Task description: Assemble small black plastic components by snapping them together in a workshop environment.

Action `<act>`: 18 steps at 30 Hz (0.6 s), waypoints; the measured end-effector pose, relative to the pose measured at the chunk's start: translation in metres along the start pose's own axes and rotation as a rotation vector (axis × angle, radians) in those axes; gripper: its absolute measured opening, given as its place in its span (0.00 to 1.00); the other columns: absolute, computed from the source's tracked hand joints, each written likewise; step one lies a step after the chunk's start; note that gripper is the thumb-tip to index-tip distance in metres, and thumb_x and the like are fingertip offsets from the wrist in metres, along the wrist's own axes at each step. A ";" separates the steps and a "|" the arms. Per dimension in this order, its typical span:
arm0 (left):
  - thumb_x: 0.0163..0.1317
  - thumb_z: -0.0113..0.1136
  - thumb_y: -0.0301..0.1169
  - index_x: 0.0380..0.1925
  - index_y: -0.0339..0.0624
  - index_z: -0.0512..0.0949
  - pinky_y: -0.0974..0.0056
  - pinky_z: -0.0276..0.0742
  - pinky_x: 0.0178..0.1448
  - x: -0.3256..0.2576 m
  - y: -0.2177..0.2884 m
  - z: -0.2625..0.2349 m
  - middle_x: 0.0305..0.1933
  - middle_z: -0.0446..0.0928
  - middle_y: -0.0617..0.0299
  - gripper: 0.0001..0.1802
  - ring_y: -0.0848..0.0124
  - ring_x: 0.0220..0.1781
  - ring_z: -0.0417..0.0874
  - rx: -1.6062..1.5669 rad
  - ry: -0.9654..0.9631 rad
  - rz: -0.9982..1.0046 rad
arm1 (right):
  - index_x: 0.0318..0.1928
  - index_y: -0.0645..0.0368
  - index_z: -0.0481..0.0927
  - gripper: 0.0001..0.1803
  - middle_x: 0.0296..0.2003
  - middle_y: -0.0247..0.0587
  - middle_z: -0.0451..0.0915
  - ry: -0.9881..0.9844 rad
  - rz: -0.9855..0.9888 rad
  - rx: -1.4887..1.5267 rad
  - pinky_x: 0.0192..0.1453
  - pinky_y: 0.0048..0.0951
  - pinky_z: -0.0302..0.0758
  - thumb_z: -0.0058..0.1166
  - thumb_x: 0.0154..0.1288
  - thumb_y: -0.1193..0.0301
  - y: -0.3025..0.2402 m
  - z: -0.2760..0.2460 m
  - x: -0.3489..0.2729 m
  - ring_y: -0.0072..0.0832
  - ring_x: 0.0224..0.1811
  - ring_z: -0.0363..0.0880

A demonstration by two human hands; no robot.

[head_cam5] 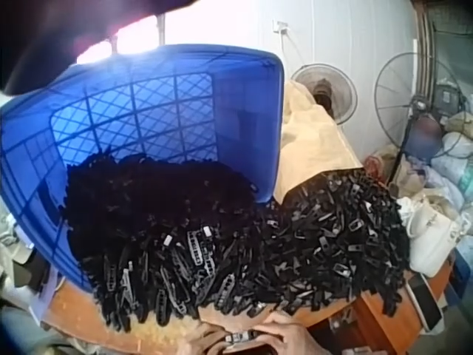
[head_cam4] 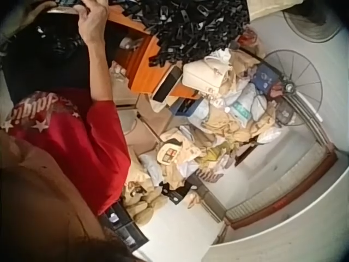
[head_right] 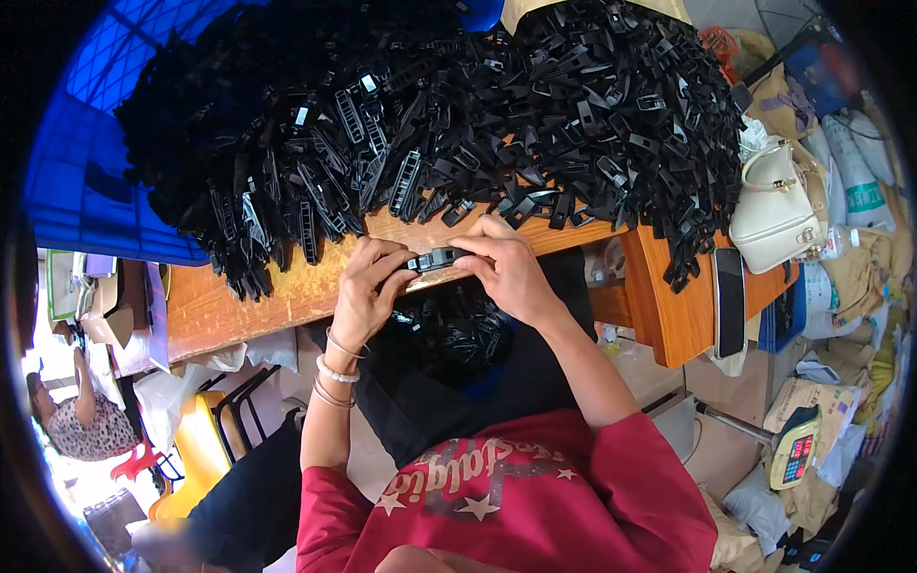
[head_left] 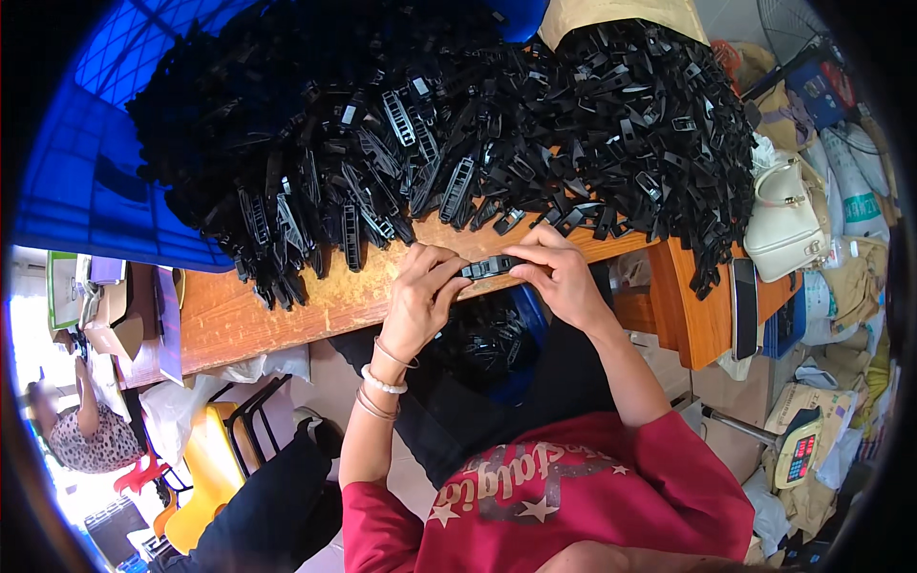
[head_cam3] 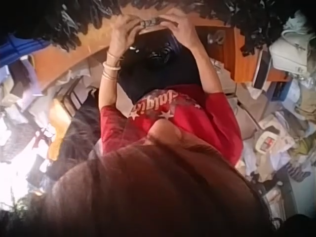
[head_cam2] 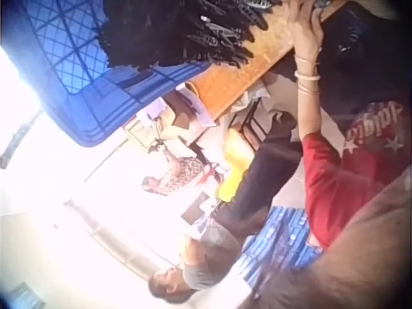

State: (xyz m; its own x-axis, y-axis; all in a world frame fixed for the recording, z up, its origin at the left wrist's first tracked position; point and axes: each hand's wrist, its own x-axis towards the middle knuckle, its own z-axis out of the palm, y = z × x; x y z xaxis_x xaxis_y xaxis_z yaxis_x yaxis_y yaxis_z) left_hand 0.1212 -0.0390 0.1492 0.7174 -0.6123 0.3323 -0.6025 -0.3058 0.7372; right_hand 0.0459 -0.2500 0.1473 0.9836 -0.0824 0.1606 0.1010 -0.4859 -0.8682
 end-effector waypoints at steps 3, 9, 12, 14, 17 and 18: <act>0.52 0.67 0.20 0.38 0.33 0.83 0.59 0.75 0.47 0.000 0.000 0.001 0.38 0.79 0.55 0.11 0.56 0.42 0.77 -0.013 0.001 0.026 | 0.44 0.66 0.84 0.13 0.36 0.38 0.76 0.028 -0.236 -0.122 0.44 0.27 0.71 0.64 0.56 0.81 0.001 0.012 0.002 0.32 0.40 0.74; 0.48 0.75 0.29 0.40 0.34 0.83 0.61 0.77 0.47 0.001 -0.001 -0.002 0.39 0.80 0.57 0.19 0.58 0.42 0.79 -0.096 -0.065 0.028 | 0.39 0.66 0.85 0.09 0.35 0.39 0.77 0.032 -0.131 0.099 0.42 0.31 0.72 0.63 0.56 0.82 -0.001 0.013 -0.007 0.32 0.39 0.75; 0.53 0.71 0.27 0.40 0.34 0.81 0.58 0.78 0.46 0.016 0.004 0.005 0.40 0.78 0.53 0.15 0.56 0.43 0.80 -0.034 0.070 0.039 | 0.37 0.65 0.83 0.07 0.37 0.41 0.76 0.267 -0.308 -0.272 0.43 0.33 0.71 0.62 0.55 0.82 0.004 0.008 0.005 0.36 0.40 0.74; 0.57 0.66 0.25 0.45 0.34 0.78 0.57 0.78 0.47 0.034 0.002 0.017 0.43 0.77 0.51 0.15 0.54 0.44 0.80 0.136 0.147 0.082 | 0.37 0.65 0.83 0.07 0.39 0.42 0.76 0.275 -0.326 -0.401 0.45 0.34 0.70 0.59 0.56 0.82 0.006 0.012 0.020 0.37 0.42 0.74; 0.59 0.60 0.23 0.47 0.34 0.76 0.57 0.77 0.44 0.047 0.004 0.026 0.39 0.74 0.52 0.15 0.55 0.42 0.79 0.403 0.029 0.187 | 0.36 0.65 0.81 0.07 0.45 0.44 0.75 0.285 -0.374 -0.557 0.49 0.35 0.68 0.54 0.56 0.78 0.006 0.015 0.025 0.40 0.48 0.73; 0.58 0.58 0.22 0.47 0.34 0.75 0.57 0.77 0.41 0.046 0.004 0.027 0.37 0.74 0.53 0.15 0.56 0.40 0.80 0.453 0.046 0.245 | 0.36 0.65 0.81 0.07 0.45 0.44 0.76 0.294 -0.407 -0.567 0.49 0.36 0.68 0.54 0.56 0.78 0.005 0.017 0.023 0.40 0.48 0.73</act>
State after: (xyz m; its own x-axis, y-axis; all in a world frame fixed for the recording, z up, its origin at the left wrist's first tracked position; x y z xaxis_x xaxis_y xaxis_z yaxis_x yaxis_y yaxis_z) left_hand 0.1422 -0.0882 0.1516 0.5450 -0.6759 0.4961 -0.8383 -0.4489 0.3094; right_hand 0.0720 -0.2396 0.1388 0.7968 0.0087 0.6042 0.2766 -0.8943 -0.3518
